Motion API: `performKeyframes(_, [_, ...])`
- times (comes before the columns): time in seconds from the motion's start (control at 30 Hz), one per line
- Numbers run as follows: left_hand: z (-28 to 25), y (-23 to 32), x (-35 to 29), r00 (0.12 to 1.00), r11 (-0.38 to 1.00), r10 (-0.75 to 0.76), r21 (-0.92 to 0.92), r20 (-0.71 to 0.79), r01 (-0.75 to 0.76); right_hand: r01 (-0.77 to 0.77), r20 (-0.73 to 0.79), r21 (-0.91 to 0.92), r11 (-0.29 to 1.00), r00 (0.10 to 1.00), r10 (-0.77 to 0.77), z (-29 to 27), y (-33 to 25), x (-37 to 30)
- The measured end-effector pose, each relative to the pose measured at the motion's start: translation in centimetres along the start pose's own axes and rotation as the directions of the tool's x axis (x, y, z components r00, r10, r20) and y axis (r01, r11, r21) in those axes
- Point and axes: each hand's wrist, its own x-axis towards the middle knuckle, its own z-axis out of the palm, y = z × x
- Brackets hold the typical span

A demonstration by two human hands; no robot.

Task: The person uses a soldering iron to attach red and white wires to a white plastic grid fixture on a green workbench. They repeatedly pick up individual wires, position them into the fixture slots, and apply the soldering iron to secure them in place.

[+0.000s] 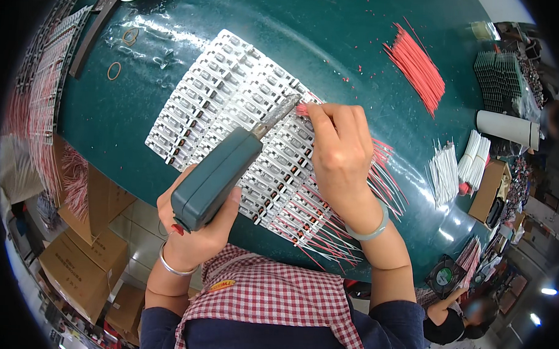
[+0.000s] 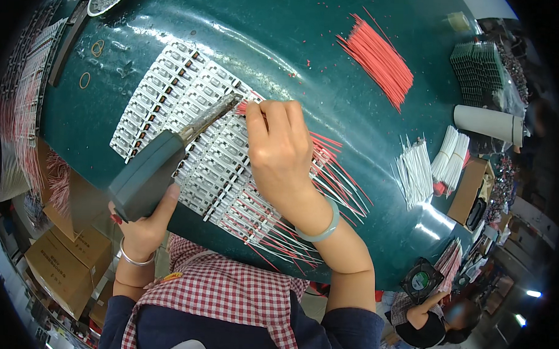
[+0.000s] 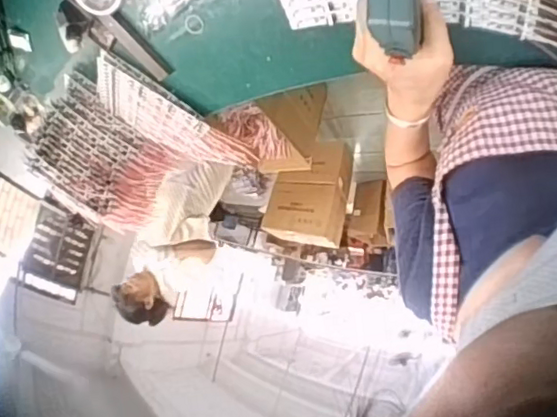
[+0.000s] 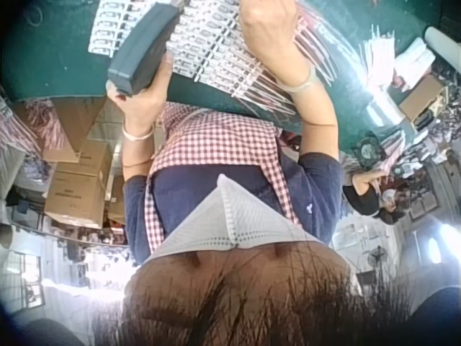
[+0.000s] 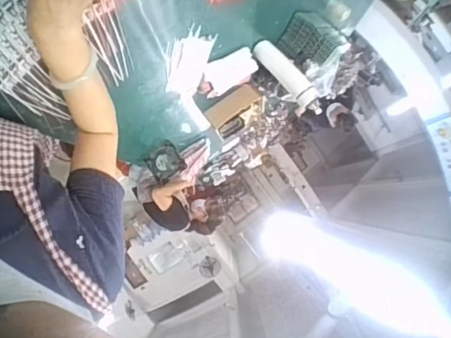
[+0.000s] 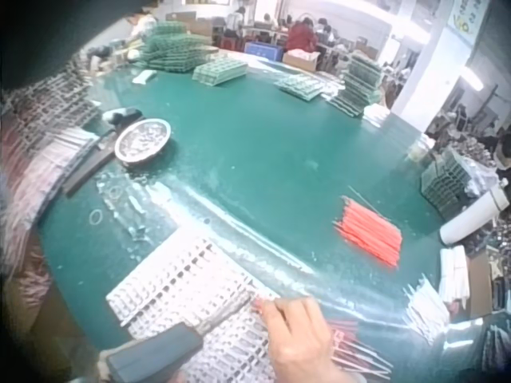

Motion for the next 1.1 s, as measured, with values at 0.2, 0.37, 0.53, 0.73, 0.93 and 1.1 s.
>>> performKeyframes(0.2, [0.2,0.0,0.0,1.000,1.000,-0.013,-0.012,0.009,0.013,0.007,0.013,-0.015,1.000,1.000,-0.007,0.0,0.0,0.0])
performKeyframes(0.37, [-0.2,-0.3,-0.5,0.999,0.999,0.036,0.008,-0.009,-0.036,-0.001,0.018,-0.017,1.000,1.000,0.001,-0.2,-0.6,-0.2])
performKeyframes(0.53, [-0.4,-0.7,-1.6,0.996,0.998,0.007,0.066,-0.084,-0.002,0.002,0.023,-0.029,1.000,1.000,-0.001,-0.3,-0.6,-0.1])
performKeyframes(0.73, [-0.3,-0.9,-2.0,0.990,0.996,0.038,0.081,-0.135,-0.028,0.017,-0.008,-0.003,1.000,1.000,-0.017,0.0,-0.3,-0.5])
performKeyframes(0.93, [-0.5,-0.7,-2.3,0.995,0.999,-0.027,0.033,-0.093,0.030,0.035,-0.048,0.042,0.998,0.998,-0.033,-0.2,-1.1,-1.1])
performKeyframes(1.1, [-0.7,-0.4,-2.3,0.998,1.000,0.001,0.012,-0.055,0.000,0.029,-0.018,0.029,0.999,0.999,-0.029,-0.2,-1.4,-1.3])
